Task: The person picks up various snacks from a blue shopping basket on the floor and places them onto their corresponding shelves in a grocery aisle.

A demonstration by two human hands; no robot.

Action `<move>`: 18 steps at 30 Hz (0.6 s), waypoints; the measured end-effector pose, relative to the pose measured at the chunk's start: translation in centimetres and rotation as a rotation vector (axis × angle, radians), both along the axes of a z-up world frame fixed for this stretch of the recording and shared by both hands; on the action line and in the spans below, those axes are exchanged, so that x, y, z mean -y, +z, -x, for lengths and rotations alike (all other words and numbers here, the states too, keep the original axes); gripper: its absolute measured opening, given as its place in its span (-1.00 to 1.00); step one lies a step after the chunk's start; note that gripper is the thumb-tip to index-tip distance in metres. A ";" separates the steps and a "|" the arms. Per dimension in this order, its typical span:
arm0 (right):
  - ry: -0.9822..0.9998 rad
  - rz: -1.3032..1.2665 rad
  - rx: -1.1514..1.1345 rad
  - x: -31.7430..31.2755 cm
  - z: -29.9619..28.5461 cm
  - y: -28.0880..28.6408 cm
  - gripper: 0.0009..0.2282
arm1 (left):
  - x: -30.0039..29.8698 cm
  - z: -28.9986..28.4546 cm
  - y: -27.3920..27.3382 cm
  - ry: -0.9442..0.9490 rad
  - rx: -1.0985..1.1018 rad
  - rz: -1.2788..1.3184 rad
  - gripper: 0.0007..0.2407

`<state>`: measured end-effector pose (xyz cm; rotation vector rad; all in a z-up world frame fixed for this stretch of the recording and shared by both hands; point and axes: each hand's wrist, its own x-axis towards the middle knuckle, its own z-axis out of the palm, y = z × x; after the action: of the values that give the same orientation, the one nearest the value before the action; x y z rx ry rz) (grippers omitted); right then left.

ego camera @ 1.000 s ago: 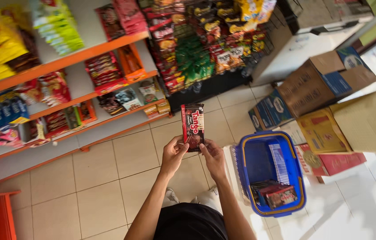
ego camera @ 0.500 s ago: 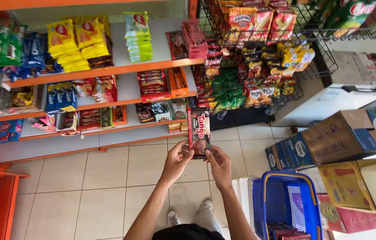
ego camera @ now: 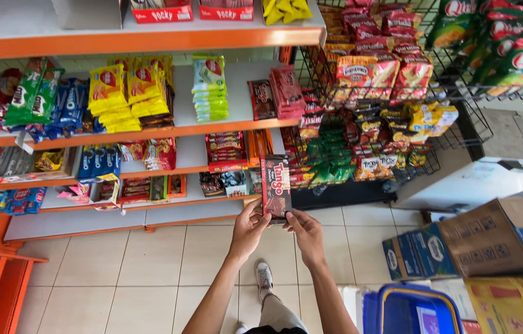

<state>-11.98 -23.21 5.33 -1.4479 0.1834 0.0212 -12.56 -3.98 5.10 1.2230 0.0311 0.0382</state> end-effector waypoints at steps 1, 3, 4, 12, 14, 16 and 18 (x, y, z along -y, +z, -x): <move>0.007 -0.002 0.004 -0.2 -1.5 -0.2 -0.75 | -0.2 -1.2 -0.1 0.007 0.004 -0.002 -0.53; 0.031 0.002 -0.017 -0.8 -4.6 -0.6 -0.76 | -0.6 -3.7 -0.3 0.046 -0.005 0.012 -0.54; 0.039 0.001 -0.012 -1.4 -5.9 0.4 -0.76 | -1.0 -5.2 -0.7 0.054 0.001 0.011 -0.54; 0.120 0.000 -0.074 -3.8 -17.4 2.0 -0.62 | -2.5 -15.2 0.8 0.141 -0.035 0.027 -0.53; 0.125 -0.011 -0.071 -4.1 -20.8 0.8 -0.67 | -2.7 -18.4 0.1 0.162 -0.030 0.022 -0.51; 0.123 -0.023 -0.075 -4.6 -22.6 0.8 -0.71 | -2.8 -20.6 -0.5 0.177 -0.033 0.017 -0.50; 0.124 -0.064 -0.095 -5.0 -24.0 2.2 -0.69 | -2.6 -23.0 -0.6 0.195 -0.038 -0.007 -0.46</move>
<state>12.03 -18.25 7.50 -1.3932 0.1689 0.1962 10.41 -1.40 4.50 1.2241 0.1835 0.1855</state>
